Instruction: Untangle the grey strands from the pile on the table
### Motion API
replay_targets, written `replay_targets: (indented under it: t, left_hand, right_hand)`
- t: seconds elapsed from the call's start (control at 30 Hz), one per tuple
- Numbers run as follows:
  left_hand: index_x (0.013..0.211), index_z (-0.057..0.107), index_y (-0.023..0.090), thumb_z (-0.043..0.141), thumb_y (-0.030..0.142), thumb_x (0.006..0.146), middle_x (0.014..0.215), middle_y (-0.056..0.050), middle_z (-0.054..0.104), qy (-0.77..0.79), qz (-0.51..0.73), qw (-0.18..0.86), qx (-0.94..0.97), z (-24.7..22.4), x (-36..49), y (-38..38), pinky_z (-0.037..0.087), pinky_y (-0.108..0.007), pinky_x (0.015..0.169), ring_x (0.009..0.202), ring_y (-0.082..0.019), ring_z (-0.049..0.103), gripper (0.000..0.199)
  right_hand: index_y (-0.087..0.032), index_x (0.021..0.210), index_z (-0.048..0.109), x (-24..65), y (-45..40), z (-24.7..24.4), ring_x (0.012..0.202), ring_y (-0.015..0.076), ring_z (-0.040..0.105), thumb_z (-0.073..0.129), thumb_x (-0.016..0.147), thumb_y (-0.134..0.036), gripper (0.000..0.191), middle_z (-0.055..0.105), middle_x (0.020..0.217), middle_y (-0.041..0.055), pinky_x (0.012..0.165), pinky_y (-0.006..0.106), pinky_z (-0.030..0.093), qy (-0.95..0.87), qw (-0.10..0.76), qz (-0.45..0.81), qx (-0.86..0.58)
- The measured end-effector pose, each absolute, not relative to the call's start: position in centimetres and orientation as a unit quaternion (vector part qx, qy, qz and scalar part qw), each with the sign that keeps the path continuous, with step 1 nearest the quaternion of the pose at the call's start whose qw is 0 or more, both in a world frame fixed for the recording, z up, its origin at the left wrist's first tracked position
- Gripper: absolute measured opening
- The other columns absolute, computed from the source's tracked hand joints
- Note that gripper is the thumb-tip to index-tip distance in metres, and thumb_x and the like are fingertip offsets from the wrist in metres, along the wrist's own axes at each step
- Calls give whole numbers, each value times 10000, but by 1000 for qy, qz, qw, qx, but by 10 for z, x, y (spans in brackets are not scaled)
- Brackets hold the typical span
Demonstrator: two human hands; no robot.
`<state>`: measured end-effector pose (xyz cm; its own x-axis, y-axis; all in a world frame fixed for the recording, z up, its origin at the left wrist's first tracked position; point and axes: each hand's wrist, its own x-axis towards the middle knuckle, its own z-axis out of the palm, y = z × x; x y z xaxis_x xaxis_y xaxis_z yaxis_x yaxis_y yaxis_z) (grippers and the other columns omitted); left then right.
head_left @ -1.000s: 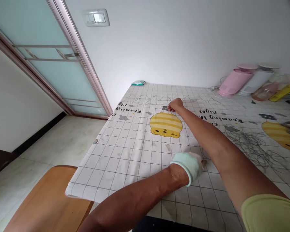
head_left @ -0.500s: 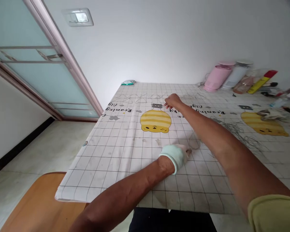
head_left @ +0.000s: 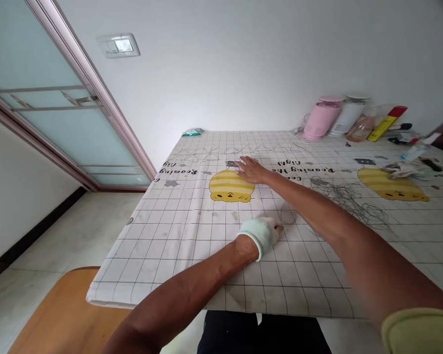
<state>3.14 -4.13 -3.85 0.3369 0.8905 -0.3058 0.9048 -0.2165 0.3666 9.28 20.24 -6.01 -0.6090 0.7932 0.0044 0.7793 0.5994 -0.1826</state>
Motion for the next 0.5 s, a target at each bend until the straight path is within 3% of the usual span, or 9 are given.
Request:
replay_targets:
  t: [0.3,0.5]
  left_hand:
    - [1143,777,212,400,512,1041,1124,-124,782,557,-18,291,777,-48,32,-35,594,-383,848,1038,-298,746,493]
    - [1150,778,223,427,522,1040,1132,-120,782,557,-9,286,780,-50,31,-35,586,-380,878,1049,-293,743,474]
  right_hand:
    - [-180,1685,338,52,224,-75,1641,381,160,183,1050,-658,810,250,1768,147,1328,526,168,-896,34,88,-435]
    - [-193,1639,415,42,225,-66,1617,384,225,261,1075,-586,705,320,1739,137,1312,536,205,-895,52,80,-436]
